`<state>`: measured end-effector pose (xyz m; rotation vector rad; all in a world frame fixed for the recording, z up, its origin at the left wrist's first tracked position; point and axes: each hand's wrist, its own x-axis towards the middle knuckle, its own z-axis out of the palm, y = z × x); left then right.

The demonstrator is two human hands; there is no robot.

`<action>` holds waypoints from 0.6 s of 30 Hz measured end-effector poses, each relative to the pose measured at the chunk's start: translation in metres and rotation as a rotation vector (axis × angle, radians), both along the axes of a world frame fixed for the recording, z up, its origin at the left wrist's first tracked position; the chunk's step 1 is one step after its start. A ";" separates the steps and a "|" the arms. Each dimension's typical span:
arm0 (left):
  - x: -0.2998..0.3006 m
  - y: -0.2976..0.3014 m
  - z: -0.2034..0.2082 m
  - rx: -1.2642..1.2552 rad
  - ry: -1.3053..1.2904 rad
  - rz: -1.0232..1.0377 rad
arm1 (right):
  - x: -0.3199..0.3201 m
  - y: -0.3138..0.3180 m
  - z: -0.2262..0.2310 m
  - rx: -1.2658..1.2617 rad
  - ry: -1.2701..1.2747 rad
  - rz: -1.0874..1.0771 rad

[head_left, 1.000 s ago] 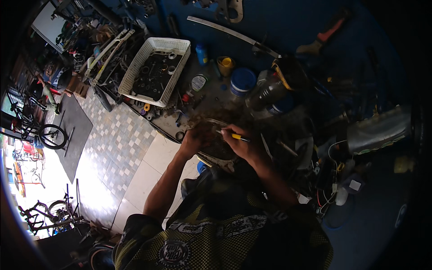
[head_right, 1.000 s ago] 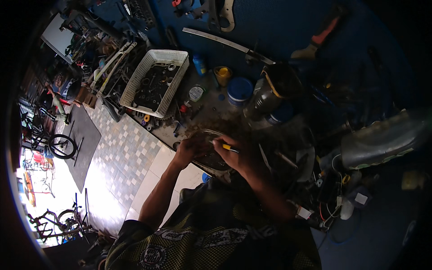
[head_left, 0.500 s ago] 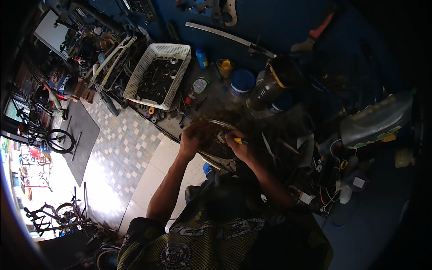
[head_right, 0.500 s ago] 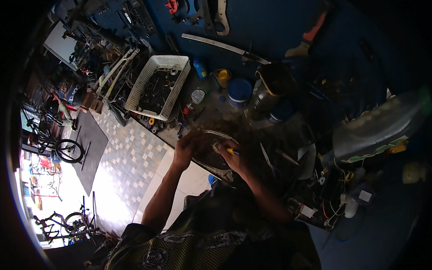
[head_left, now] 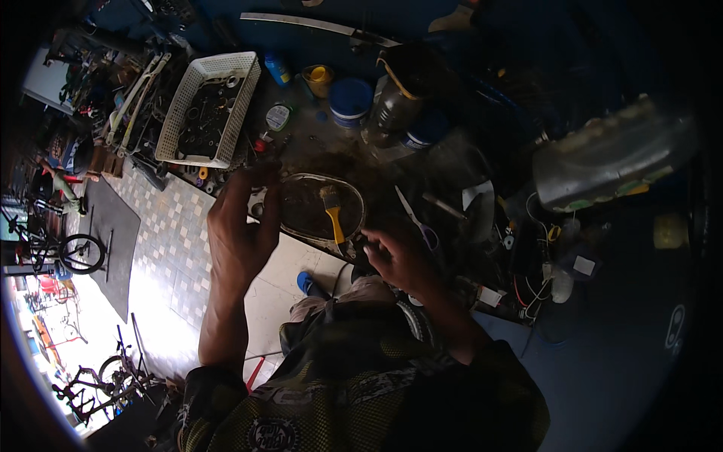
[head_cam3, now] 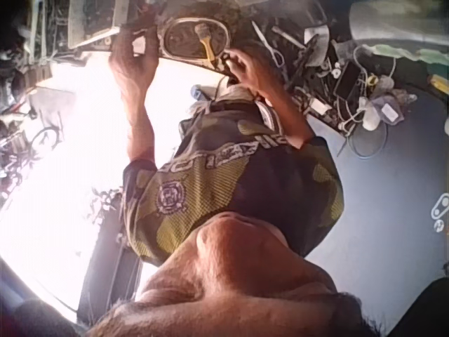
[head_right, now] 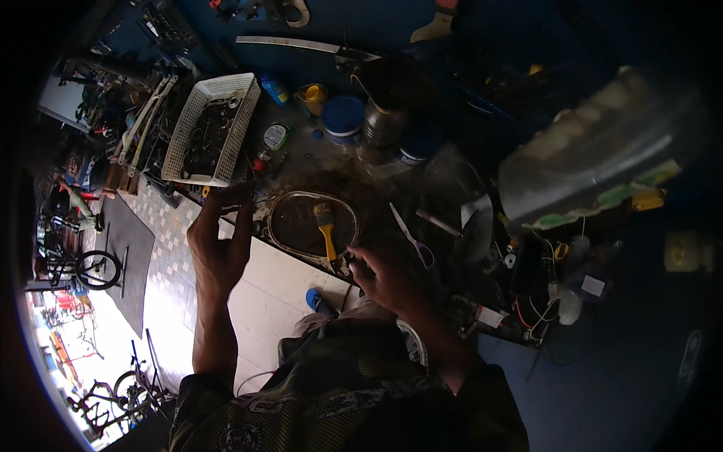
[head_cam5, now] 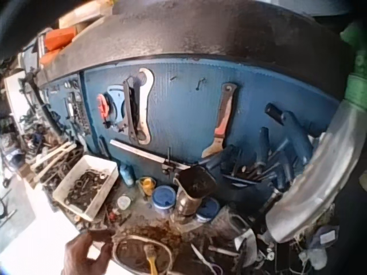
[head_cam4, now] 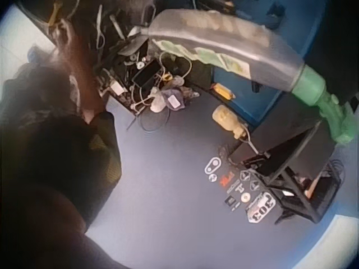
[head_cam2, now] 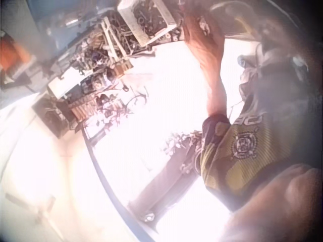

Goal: The person uses a yellow-handled brush to scrub a small metal part held in the left hand over a workbench. The person repeatedly scrubs the part, occasionally lifting it to inspect the surface, and continues scrubbing throughout the clip.

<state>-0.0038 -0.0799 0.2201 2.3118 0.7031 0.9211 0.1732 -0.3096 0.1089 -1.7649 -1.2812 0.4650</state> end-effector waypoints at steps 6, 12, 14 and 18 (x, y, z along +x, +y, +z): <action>0.019 0.017 -0.123 -0.057 0.185 -0.226 | -0.081 -0.095 -0.013 -0.222 0.483 -0.165; -0.038 0.057 -0.137 -0.162 -0.024 -0.014 | -0.133 -0.182 -0.103 -0.942 0.037 -0.027; -0.071 0.078 -0.127 -0.276 -0.057 0.014 | -0.141 -0.197 -0.144 -0.979 0.004 -0.230; -0.174 0.075 -0.140 -0.806 -0.201 0.116 | -0.141 -0.178 -0.233 -0.581 0.080 -0.829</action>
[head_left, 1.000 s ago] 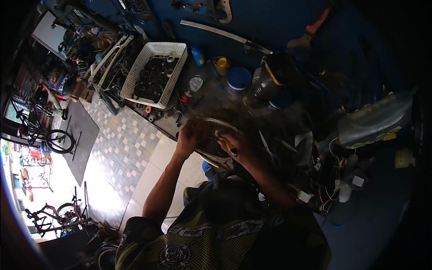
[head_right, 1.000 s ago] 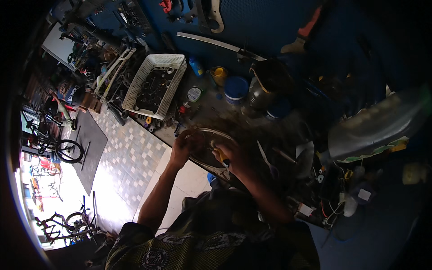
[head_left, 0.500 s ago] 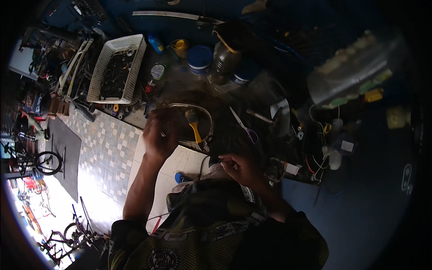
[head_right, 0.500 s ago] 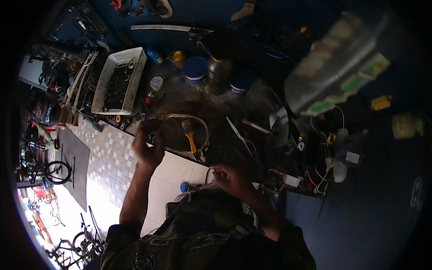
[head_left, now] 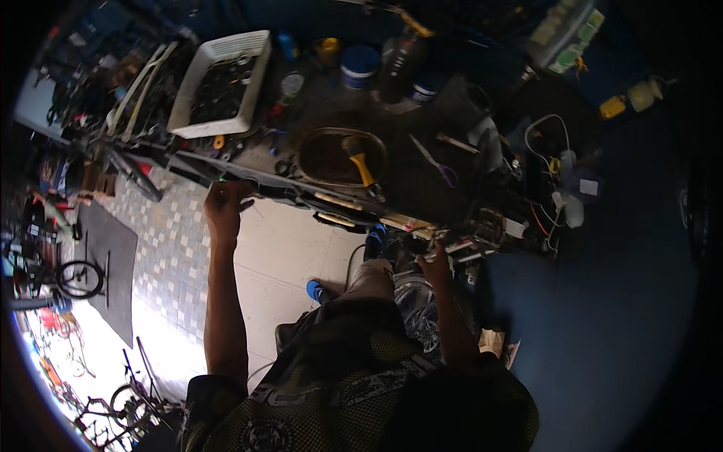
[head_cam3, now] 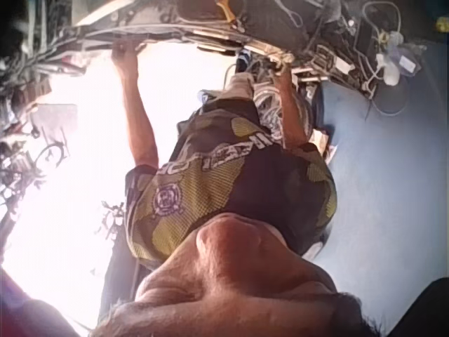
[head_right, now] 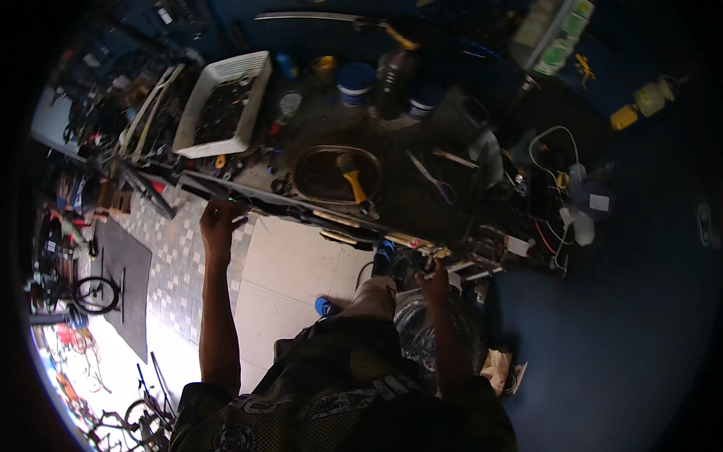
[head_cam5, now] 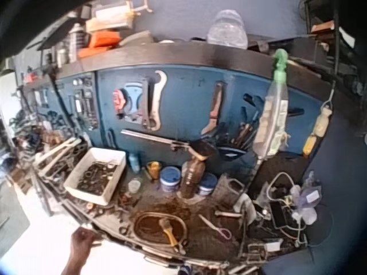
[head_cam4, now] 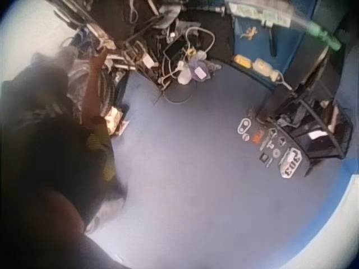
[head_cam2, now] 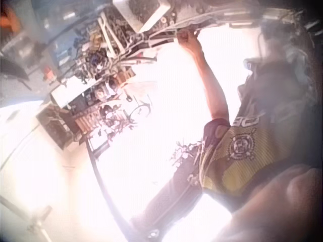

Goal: The person uses a yellow-handled brush to scrub a small metal part held in the left hand over a workbench. The person repeatedly scrubs the part, occasionally lifting it to inspect the surface, and continues scrubbing throughout the clip.

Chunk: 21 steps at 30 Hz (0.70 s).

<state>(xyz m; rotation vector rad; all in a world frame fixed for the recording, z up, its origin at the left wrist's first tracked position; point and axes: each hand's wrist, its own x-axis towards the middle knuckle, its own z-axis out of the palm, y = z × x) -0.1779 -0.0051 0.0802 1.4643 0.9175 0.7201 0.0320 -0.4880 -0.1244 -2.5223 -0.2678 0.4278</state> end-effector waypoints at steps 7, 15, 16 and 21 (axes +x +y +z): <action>-0.160 -0.013 -0.024 -0.377 -0.016 0.182 | 0.023 0.078 -0.050 0.701 -0.127 -0.150; -0.246 -0.022 -0.057 -0.538 -0.127 0.318 | 0.002 0.104 -0.022 0.688 -0.115 -0.049; -0.251 -0.021 -0.061 -0.534 -0.136 0.333 | -0.002 0.112 -0.020 0.711 -0.189 -0.042; -0.273 -0.021 -0.075 -0.533 -0.134 0.362 | 0.000 0.122 0.006 0.777 -0.224 -0.238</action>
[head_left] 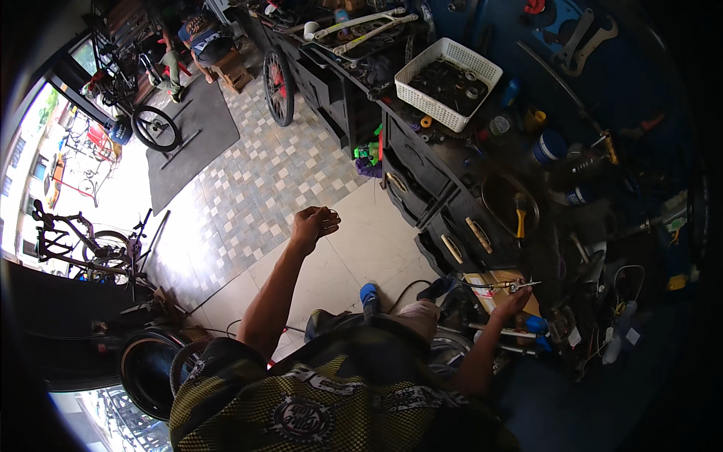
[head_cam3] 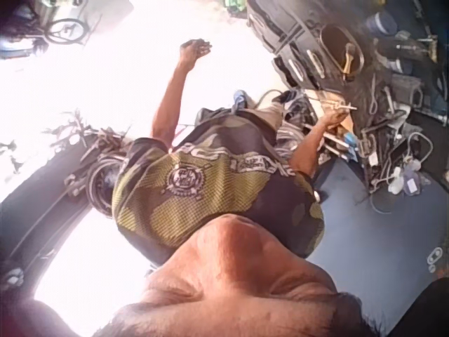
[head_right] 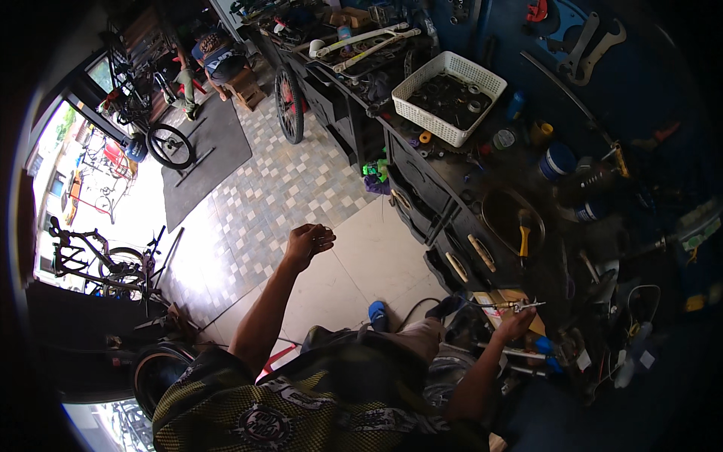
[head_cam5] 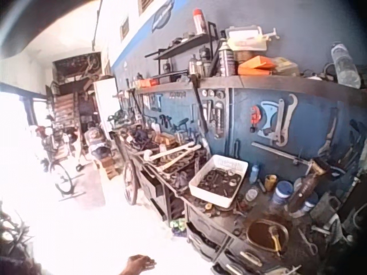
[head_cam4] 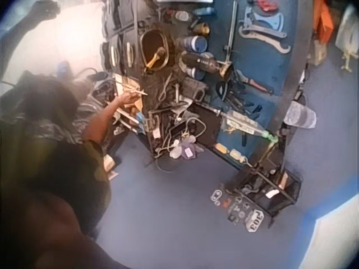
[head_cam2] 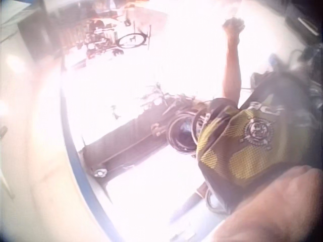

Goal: The person uses a yellow-handled brush to scrub a small metal part held in the left hand over a workbench. The person repeatedly scrubs the part, occasionally lifting it to inspect the surface, and continues scrubbing throughout the clip.

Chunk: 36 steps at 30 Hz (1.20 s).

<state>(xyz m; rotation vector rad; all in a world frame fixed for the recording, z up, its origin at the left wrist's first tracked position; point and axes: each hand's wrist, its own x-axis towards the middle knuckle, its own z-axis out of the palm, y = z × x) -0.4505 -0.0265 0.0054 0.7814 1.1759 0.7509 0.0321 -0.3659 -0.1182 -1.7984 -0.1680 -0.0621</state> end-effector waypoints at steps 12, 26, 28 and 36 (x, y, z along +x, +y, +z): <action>-0.021 0.006 -0.010 -0.047 0.005 0.086 | -0.003 0.060 0.137 0.068 -0.009 0.371; -0.063 0.001 -0.067 -0.010 0.105 0.168 | -0.287 0.238 0.168 -1.007 -0.525 1.917; -0.072 -0.003 -0.069 0.012 0.123 0.172 | -0.300 0.257 0.163 -1.003 -0.512 1.897; -0.093 -0.017 -0.086 -0.001 0.218 0.245 | -0.338 0.286 0.171 -1.154 -0.420 1.948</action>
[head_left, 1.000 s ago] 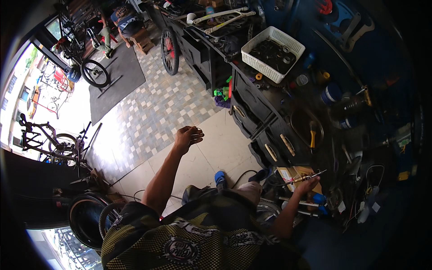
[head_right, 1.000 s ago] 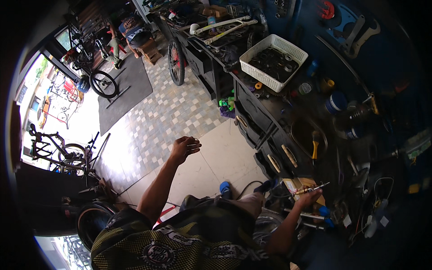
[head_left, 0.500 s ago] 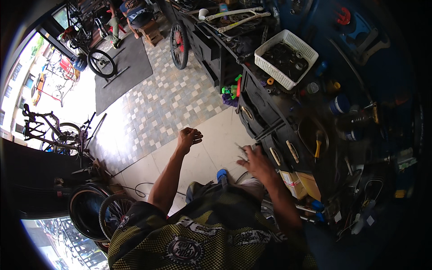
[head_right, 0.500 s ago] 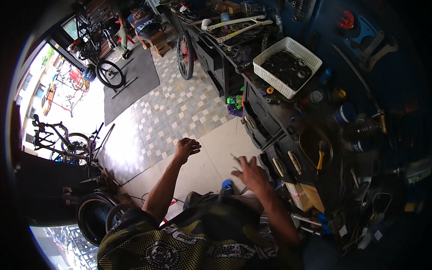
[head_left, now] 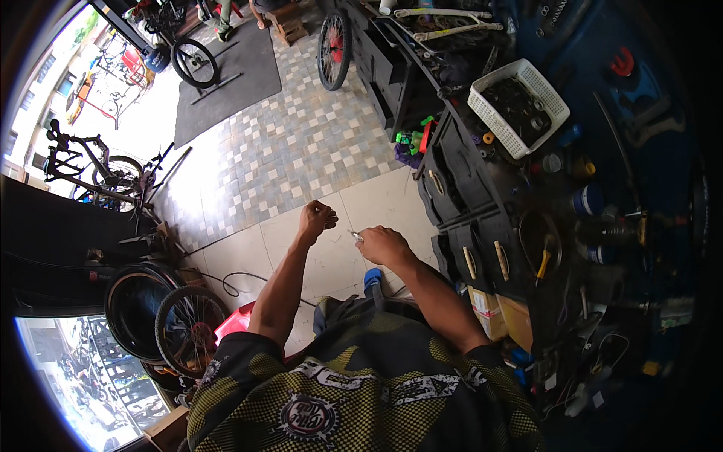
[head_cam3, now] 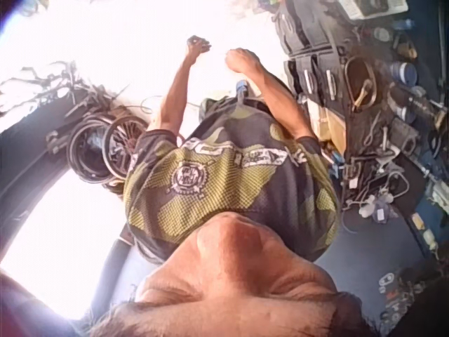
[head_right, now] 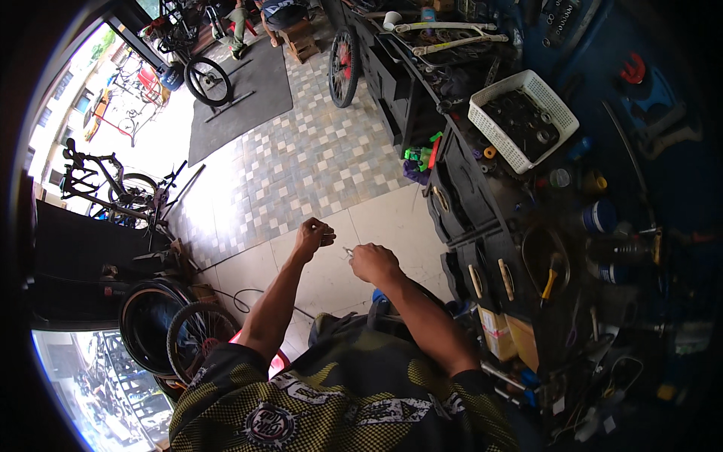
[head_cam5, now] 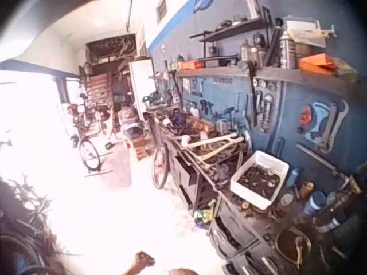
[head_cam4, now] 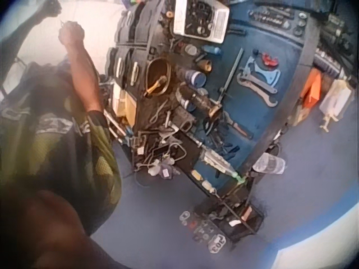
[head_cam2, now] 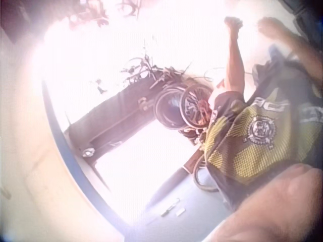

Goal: The person uses a yellow-handled brush to scrub a small metal part held in the left hand over a workbench. The person repeatedly scrubs the part, occasionally lifting it to inspect the surface, and continues scrubbing throughout the clip.

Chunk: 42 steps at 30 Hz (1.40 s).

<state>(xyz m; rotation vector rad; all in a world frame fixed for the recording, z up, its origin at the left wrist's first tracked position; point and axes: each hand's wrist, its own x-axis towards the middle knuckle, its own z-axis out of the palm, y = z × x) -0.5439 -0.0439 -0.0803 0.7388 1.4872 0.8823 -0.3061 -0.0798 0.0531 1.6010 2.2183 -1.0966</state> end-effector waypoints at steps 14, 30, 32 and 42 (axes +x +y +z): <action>-0.010 -0.022 -0.007 -0.010 -0.057 -0.140 | -0.008 -0.003 0.020 0.001 0.029 -0.065; 0.134 -0.007 -0.018 -0.148 -0.048 -0.208 | 0.165 -0.070 -0.042 -0.060 0.168 -0.281; 0.157 0.007 -0.006 -0.122 -0.024 -0.287 | 0.208 -0.093 -0.065 -0.015 0.143 -0.322; 0.319 0.194 0.164 0.876 0.474 -0.598 | 0.371 -0.236 -0.164 -0.114 0.211 -0.709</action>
